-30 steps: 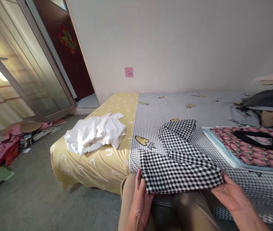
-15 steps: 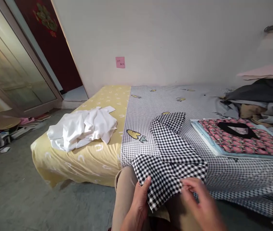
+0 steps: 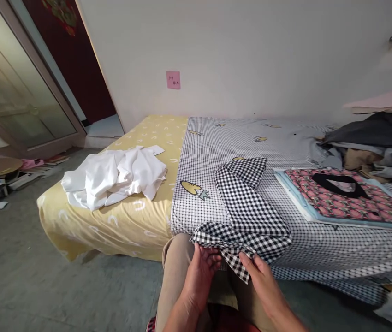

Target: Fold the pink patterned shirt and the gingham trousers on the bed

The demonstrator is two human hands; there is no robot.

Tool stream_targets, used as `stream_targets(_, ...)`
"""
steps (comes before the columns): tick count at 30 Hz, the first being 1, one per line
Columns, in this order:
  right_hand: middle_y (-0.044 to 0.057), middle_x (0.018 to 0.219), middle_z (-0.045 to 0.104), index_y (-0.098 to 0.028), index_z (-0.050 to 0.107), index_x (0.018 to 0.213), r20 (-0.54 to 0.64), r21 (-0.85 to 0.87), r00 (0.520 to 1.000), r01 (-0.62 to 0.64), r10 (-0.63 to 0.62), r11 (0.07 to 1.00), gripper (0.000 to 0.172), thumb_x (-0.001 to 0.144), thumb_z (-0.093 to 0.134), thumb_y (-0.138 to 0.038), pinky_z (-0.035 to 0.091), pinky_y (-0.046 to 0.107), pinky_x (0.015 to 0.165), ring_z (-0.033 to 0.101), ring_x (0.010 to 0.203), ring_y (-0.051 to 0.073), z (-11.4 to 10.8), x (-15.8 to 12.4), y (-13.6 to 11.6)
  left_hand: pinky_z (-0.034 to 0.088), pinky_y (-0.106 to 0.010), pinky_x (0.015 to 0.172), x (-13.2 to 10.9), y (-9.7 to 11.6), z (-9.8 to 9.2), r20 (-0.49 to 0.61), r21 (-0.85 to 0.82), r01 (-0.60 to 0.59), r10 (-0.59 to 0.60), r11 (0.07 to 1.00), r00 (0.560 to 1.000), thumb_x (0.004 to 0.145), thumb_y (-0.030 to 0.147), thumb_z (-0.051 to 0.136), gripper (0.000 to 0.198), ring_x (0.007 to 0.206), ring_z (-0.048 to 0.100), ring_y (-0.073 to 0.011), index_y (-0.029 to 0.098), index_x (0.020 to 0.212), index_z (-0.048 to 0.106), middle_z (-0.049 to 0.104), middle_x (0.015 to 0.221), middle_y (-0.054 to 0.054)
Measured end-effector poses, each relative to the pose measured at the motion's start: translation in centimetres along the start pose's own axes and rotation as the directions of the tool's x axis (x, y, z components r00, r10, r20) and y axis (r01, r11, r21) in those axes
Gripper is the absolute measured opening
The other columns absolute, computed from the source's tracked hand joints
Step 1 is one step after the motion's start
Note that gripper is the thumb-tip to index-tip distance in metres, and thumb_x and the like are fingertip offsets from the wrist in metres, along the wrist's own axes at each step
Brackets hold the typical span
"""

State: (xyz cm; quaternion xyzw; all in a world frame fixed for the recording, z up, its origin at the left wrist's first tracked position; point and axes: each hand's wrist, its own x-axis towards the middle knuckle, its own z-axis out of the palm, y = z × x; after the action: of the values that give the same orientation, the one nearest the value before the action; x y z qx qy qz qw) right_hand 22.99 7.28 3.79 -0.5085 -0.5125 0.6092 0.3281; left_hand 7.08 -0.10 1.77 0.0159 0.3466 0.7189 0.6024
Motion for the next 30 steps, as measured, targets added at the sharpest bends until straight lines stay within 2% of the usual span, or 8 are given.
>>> stream_targets(5,0.004,0.082,0.074,-0.022,0.071,0.081,-0.011,-0.139,0.999,0.048,-0.050,0.989,0.049,0.074,0.071,-0.071,0.052,0.033,0.080,0.065,0.084,0.025,0.3,-0.8,-0.3,0.049,-0.037,0.093,-0.3,-0.5,0.0,-0.063,0.055,-0.057,0.060,0.997,0.996,0.077,0.065,0.076,0.055,0.106,0.065,-0.0231,0.021,0.109,0.071,0.070,0.120,-0.009)
stream_targets(8,0.006,0.093,0.078,-0.021,0.073,0.091,0.045,-0.152,0.994,0.107,-0.101,0.983,0.043,0.075,0.071,-0.061,0.054,0.036,0.086,0.068,0.090,0.028,0.7,-1.0,-1.2,0.046,-0.041,0.105,-0.7,-0.3,0.3,-0.046,0.070,-0.115,0.118,0.991,0.992,0.079,0.066,0.074,0.058,0.131,0.054,-0.0289,0.027,0.122,0.068,0.060,0.146,-0.007)
stream_targets(10,0.007,0.098,0.078,-0.022,0.074,0.096,0.065,-0.163,0.989,0.142,-0.133,0.976,0.040,0.076,0.070,-0.056,0.055,0.036,0.087,0.070,0.093,0.029,1.0,-0.9,-1.7,0.044,-0.042,0.110,-1.0,-0.2,0.6,-0.033,0.076,-0.131,0.134,0.988,0.990,0.080,0.063,0.075,0.058,0.140,0.047,-0.0306,0.029,0.127,0.067,0.056,0.152,-0.005)
stream_targets(15,0.007,0.098,0.079,-0.024,0.075,0.097,0.098,-0.223,0.976,0.213,-0.196,0.951,0.036,0.077,0.068,-0.052,0.057,0.036,0.087,0.071,0.094,0.029,1.1,-0.9,-1.0,0.042,-0.045,0.113,-1.3,-0.1,0.9,-0.032,0.067,-0.138,0.140,0.988,0.990,0.079,0.054,0.079,0.060,0.135,0.053,-0.0320,0.025,0.131,0.066,0.063,0.143,-0.008)
stream_targets(19,0.007,0.095,0.078,-0.023,0.076,0.096,0.133,-0.260,0.962,0.264,-0.237,0.929,0.031,0.079,0.066,-0.048,0.056,0.035,0.084,0.070,0.087,0.026,0.7,-0.8,0.2,0.043,-0.044,0.113,-1.3,0.1,0.9,-0.020,0.021,-0.123,0.123,0.992,0.992,0.079,0.057,0.077,0.060,0.136,0.053,-0.0324,0.028,0.130,0.066,0.064,0.143,-0.007)
stream_targets(23,0.005,0.091,0.077,-0.024,0.076,0.092,0.255,-0.258,0.934,0.314,-0.249,0.914,0.023,0.082,0.062,-0.039,0.055,0.033,0.081,0.068,0.083,0.024,1.0,-1.1,0.4,0.044,-0.043,0.112,-1.6,0.4,1.0,-0.011,-0.014,-0.078,0.078,0.997,0.997,0.079,0.058,0.077,0.061,0.136,0.054,-0.0319,0.026,0.129,0.066,0.066,0.140,-0.008)
stream_targets(27,0.003,0.091,0.076,-0.024,0.076,0.090,0.439,-0.265,0.871,0.360,-0.221,0.894,0.020,0.077,0.061,-0.020,0.051,0.032,0.088,0.068,0.091,0.023,1.9,-1.9,0.7,0.048,-0.047,0.108,-1.6,0.3,0.4,-0.176,0.012,0.013,-0.010,1.000,0.984,0.075,0.035,0.081,0.055,0.122,0.065,-0.0325,0.023,0.126,0.066,0.076,0.118,-0.007)
stream_targets(30,0.003,0.096,0.077,-0.023,0.077,0.091,0.505,-0.333,0.850,0.349,-0.147,0.876,0.025,0.072,0.066,-0.013,0.048,0.035,0.095,0.067,0.098,0.024,2.2,-2.4,1.0,0.051,-0.051,0.103,-1.7,0.5,-0.5,-0.260,0.044,0.092,-0.078,0.995,0.962,0.076,0.030,0.077,0.047,0.121,0.066,-0.0353,0.024,0.122,0.067,0.077,0.107,-0.008)
